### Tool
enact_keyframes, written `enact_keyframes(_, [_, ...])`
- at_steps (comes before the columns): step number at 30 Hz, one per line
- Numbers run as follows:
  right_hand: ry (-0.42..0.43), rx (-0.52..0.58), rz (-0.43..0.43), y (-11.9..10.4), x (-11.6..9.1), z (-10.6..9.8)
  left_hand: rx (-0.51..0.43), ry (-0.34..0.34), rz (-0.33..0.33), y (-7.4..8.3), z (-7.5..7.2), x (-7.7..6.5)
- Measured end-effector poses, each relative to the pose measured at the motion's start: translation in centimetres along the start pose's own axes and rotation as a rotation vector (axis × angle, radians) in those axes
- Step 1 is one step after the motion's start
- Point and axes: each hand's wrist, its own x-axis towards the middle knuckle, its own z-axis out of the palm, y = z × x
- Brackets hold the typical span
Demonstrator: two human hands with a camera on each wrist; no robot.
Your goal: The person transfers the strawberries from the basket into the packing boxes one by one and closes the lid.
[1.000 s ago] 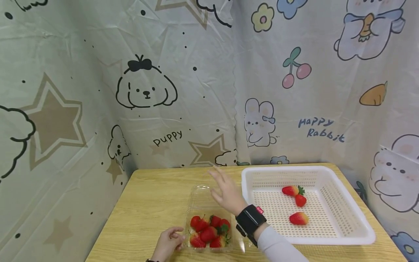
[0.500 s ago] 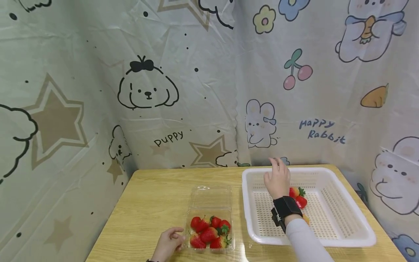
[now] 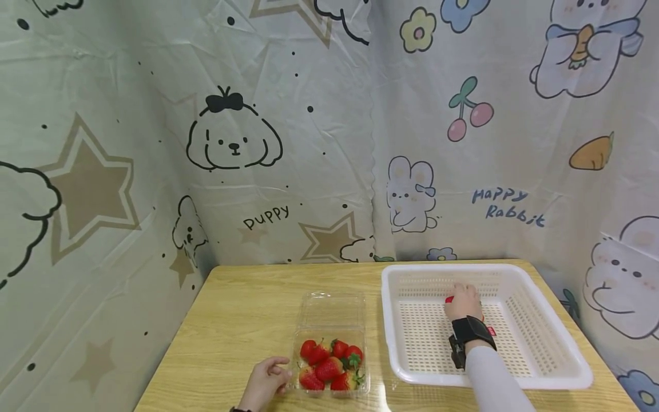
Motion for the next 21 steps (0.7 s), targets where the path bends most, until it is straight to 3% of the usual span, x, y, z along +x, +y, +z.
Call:
enact_keyframes(9, [-0.121,-0.102,-0.006,0.8,-0.5,0.6,-0.005,-0.004,0.006,-0.1,0.0,-0.1])
enact_keyframes(17, [-0.072,-0.145,-0.071,1.6,-0.3,1.9,-0.016,0.008,0.008,-0.1,0.0,0.0])
enact_keyframes(21, [-0.084,-0.147,-0.065,1.4,-0.4,2.0,-0.015,0.004,0.012,-0.2,0.0,0.0])
